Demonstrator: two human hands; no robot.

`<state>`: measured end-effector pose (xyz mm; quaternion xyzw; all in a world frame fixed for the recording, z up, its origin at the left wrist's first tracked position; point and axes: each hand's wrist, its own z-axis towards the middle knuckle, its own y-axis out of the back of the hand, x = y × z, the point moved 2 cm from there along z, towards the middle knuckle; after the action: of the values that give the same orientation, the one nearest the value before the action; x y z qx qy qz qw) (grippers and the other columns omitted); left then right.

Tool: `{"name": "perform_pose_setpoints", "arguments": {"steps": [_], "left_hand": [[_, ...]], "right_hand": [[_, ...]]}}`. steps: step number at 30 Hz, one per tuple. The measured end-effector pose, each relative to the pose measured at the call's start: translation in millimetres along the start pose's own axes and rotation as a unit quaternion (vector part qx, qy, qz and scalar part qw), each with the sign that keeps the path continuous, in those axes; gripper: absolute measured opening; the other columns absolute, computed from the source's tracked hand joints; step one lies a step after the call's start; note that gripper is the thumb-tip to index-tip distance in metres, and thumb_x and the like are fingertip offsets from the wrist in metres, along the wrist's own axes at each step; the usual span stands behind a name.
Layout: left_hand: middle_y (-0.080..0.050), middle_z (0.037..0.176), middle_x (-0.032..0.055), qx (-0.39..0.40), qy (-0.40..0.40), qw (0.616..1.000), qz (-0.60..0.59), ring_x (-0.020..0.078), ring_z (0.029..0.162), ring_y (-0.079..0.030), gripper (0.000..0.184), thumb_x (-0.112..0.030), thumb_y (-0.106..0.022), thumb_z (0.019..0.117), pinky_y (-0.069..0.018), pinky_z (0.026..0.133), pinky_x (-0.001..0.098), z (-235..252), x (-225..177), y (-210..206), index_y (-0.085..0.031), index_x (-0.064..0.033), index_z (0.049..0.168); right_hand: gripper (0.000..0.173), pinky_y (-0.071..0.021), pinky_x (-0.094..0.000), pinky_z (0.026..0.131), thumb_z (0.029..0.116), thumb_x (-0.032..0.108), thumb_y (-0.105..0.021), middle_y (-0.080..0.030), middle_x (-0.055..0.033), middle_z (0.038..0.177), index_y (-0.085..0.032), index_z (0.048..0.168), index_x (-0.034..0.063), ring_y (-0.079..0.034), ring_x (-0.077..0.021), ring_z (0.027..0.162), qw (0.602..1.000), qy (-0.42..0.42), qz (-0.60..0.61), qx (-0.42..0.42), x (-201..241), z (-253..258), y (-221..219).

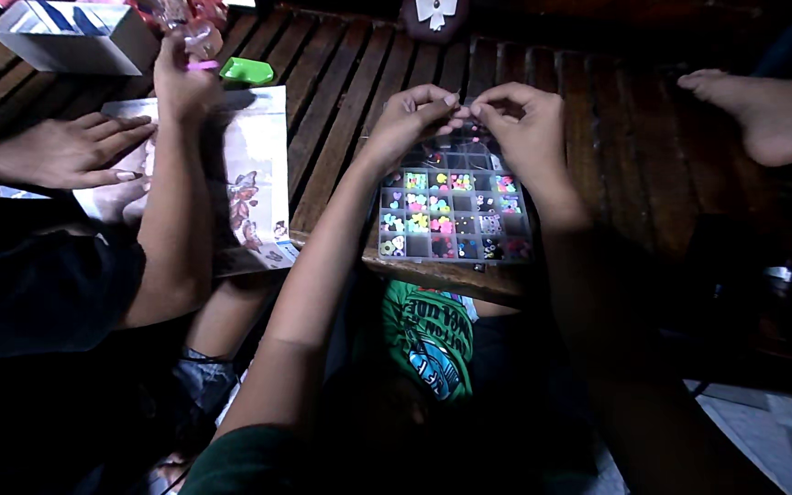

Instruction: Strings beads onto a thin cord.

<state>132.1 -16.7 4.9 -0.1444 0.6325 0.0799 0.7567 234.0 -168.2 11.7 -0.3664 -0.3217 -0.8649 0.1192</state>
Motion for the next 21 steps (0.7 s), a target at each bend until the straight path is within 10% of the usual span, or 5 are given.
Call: {"name": "perform_pose_setpoints", "arguments": {"steps": [8, 21], "left_hand": [[-0.069, 0.09, 0.0002, 0.062, -0.04, 0.997, 0.03, 0.0066, 0.081, -0.067, 0.011, -0.007, -0.056, 0.1038, -0.0582, 0.078, 0.0248, -2.0, -0.9, -6.1, -0.065, 0.0, 0.105], [-0.068, 0.084, -0.0015, 0.067, -0.055, 0.996, 0.007, 0.0059, 0.078, -0.066, 0.011, -0.005, -0.057, 0.1023, -0.0573, 0.075, 0.0233, -3.5, -2.4, -7.2, -0.067, -0.0017, 0.098]], "right_hand": [[0.017, -0.0592, -0.0273, 0.086, 0.1078, 0.008, -0.046, -0.069, 0.0006, 0.093, -0.063, 0.104, 0.0062, -0.069, -0.009, 0.085, 0.894, -0.212, 0.394, 0.021, -4.9, 0.0, -10.2], [0.021, -0.058, -0.0249, 0.087, 0.1095, 0.011, -0.043, -0.069, 0.0032, 0.091, -0.062, 0.101, 0.0132, -0.068, -0.0067, 0.085, 0.859, -0.207, 0.464, 0.051, -9.5, -1.4, -15.3]]}}
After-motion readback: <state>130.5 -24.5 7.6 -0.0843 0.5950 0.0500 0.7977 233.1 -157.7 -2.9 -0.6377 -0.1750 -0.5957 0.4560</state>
